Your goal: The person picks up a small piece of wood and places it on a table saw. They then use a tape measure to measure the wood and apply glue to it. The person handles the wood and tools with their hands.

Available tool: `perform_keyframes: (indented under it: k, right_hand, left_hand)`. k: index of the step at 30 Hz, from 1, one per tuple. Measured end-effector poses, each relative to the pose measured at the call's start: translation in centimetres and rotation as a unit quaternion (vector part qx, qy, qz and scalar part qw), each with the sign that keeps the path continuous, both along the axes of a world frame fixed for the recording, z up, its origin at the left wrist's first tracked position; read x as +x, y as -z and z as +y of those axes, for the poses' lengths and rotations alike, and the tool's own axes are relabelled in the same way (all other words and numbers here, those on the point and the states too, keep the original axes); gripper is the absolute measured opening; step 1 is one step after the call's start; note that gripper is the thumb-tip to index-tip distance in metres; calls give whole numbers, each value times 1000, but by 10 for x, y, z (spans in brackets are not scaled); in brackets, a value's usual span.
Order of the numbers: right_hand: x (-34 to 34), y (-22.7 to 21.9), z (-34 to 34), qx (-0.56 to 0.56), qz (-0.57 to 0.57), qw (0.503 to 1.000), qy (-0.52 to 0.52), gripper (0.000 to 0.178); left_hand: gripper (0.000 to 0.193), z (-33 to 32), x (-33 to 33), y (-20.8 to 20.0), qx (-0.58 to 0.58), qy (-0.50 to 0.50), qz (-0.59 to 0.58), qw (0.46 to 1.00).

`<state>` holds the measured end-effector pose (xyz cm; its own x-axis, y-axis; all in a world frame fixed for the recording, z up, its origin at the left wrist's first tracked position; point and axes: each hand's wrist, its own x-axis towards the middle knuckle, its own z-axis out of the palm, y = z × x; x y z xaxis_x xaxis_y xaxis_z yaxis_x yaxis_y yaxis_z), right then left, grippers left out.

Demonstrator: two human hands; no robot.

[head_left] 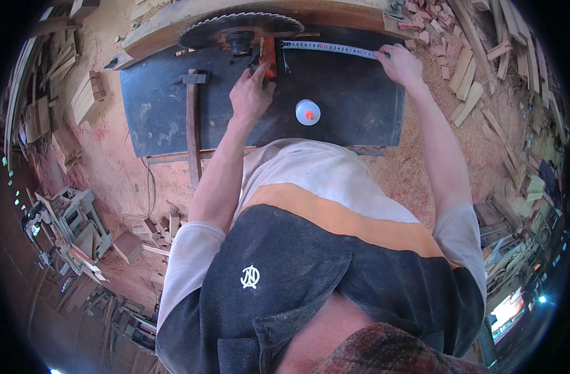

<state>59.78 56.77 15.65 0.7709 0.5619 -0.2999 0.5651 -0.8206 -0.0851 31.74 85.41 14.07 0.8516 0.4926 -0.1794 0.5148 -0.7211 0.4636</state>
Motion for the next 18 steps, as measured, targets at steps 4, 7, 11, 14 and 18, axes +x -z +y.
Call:
perform_keyframes:
  k: [4,7,11,14,18]
  right_hand:
    - [9,-3,17,-37,5,999,-2,45]
    - [12,-4,27,-43,4,999,5,47]
    - [17,-3,34,-44,1,999,-1,46]
    - [20,2,36,-39,-13,999,1,42]
    - [25,10,36,-41,-20,999,-5,43]
  left_hand:
    - [48,1,5,6,27,7,-41,999]
    - [45,2,6,9,28,-1,-41,999]
    - [45,3,6,12,29,-1,-42,999]
    - [43,3,6,13,30,-2,-52,998]
    - [41,2,6,13,32,-5,-64,997]
